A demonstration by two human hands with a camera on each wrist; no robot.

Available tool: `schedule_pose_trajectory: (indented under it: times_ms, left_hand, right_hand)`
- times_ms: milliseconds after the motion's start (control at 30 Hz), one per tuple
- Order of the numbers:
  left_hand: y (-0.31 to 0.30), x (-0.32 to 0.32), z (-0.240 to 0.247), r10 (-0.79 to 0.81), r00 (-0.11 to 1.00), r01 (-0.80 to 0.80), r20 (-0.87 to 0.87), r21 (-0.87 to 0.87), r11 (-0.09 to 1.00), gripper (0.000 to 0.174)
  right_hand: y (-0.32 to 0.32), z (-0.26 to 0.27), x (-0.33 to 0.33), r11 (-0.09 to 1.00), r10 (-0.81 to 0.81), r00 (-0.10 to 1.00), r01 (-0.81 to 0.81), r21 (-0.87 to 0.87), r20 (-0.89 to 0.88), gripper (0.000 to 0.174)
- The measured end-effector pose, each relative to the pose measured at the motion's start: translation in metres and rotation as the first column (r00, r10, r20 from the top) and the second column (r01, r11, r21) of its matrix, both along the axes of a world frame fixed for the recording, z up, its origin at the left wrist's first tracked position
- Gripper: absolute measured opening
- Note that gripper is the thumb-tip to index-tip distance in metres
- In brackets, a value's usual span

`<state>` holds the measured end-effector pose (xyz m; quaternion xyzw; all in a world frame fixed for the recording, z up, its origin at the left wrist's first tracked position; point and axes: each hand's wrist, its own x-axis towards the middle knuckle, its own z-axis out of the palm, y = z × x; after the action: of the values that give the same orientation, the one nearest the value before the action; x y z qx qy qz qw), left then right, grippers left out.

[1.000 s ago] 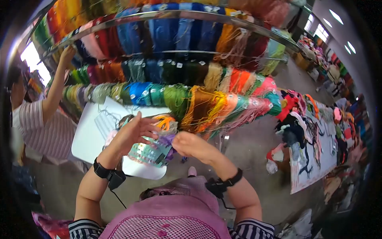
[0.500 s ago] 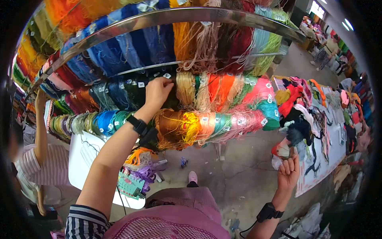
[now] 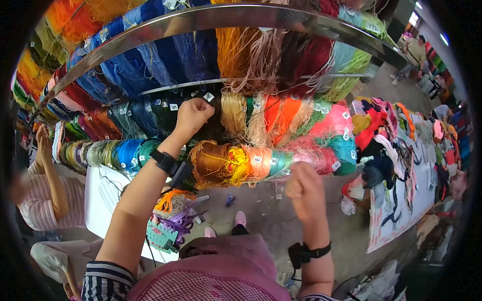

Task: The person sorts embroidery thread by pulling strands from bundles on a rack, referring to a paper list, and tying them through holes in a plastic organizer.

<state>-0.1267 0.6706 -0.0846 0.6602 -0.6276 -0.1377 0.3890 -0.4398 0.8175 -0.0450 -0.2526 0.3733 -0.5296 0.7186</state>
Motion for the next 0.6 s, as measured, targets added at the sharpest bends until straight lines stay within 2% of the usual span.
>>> schedule_pose_trajectory:
  times_ms: [33,67,100,133,167,233,267,300,333,400,433,467,500,533,600]
  left_hand:
    - [0.005,0.006,0.000,-0.082,0.966,0.110,-0.247,0.104,0.988,0.012]
    - [0.010,0.009,-0.002,-0.131,0.865,0.242,-0.484,0.174,0.955,0.012]
    - [0.028,0.007,0.010,-0.202,0.811,0.332,-0.548,0.148,0.932,0.013]
    - [0.047,0.004,0.013,-0.279,0.805,0.387,-0.523,0.108,0.916,0.011]
    - [0.070,-0.002,0.023,-0.355,0.747,0.473,-0.562,0.076,0.878,0.009]
    - [0.122,-0.018,0.046,-0.436,0.744,0.575,-0.506,0.155,0.803,0.006]
    - [0.136,-0.022,0.044,-0.630,0.709,0.668,-0.316,0.014,0.744,0.007]
    - [0.154,-0.028,0.040,-0.609,0.675,0.689,-0.415,0.062,0.722,0.009]
    - [0.158,-0.028,0.043,-0.648,0.687,0.705,-0.328,0.084,0.704,0.012]
    - [0.142,-0.015,0.042,-0.548,0.785,0.603,-0.290,0.150,0.784,0.016]
    - [0.127,-0.009,0.034,-0.363,0.870,0.446,-0.335,0.216,0.869,0.022]
    - [0.108,-0.007,0.027,-0.245,0.896,0.318,-0.369,0.151,0.936,0.025]
    - [0.093,-0.007,0.034,-0.158,0.850,0.287,-0.502,0.191,0.939,0.030]
    - [0.080,-0.010,0.033,-0.125,0.744,0.330,-0.656,0.197,0.923,0.033]
    - [0.069,-0.012,0.037,-0.046,0.573,0.508,-0.818,0.310,0.804,0.029]
  right_hand:
    - [-0.005,0.000,0.016,0.998,0.055,0.998,-0.055,-0.021,-0.019,0.014]
    - [-0.010,0.000,0.032,0.993,0.109,0.993,-0.111,-0.040,-0.038,0.016]
    - [-0.016,0.006,0.050,0.995,0.102,0.994,-0.103,-0.004,-0.046,0.019]
    - [-0.022,0.012,0.068,0.995,0.092,0.994,-0.091,0.032,-0.051,0.023]
    - [-0.029,0.013,0.085,0.996,0.087,0.995,-0.085,0.033,-0.053,0.023]
    - [-0.047,0.007,0.107,0.993,0.108,0.994,-0.109,0.040,0.028,0.025]
    - [-0.056,0.001,0.109,0.994,0.103,0.994,-0.104,0.047,0.024,0.025]
    - [-0.065,-0.009,0.111,0.972,0.230,0.973,-0.231,0.049,0.035,0.025]
    - [-0.072,-0.019,0.113,0.934,0.353,0.934,-0.355,0.046,0.047,0.026]
    - [-0.078,-0.027,0.117,0.938,0.345,0.939,-0.345,0.029,-0.006,0.025]
    - [-0.077,-0.026,0.117,0.945,0.327,0.944,-0.326,0.028,-0.035,0.024]
    - [-0.077,-0.025,0.118,0.951,0.310,0.949,-0.309,0.027,-0.064,0.024]
    - [-0.076,-0.022,0.119,0.958,0.288,0.955,-0.287,0.022,-0.074,0.023]
    - [-0.076,-0.023,0.121,0.956,0.292,0.954,-0.290,0.029,-0.075,0.023]
    - [-0.077,-0.024,0.123,0.961,0.276,0.959,-0.276,0.008,-0.061,0.022]
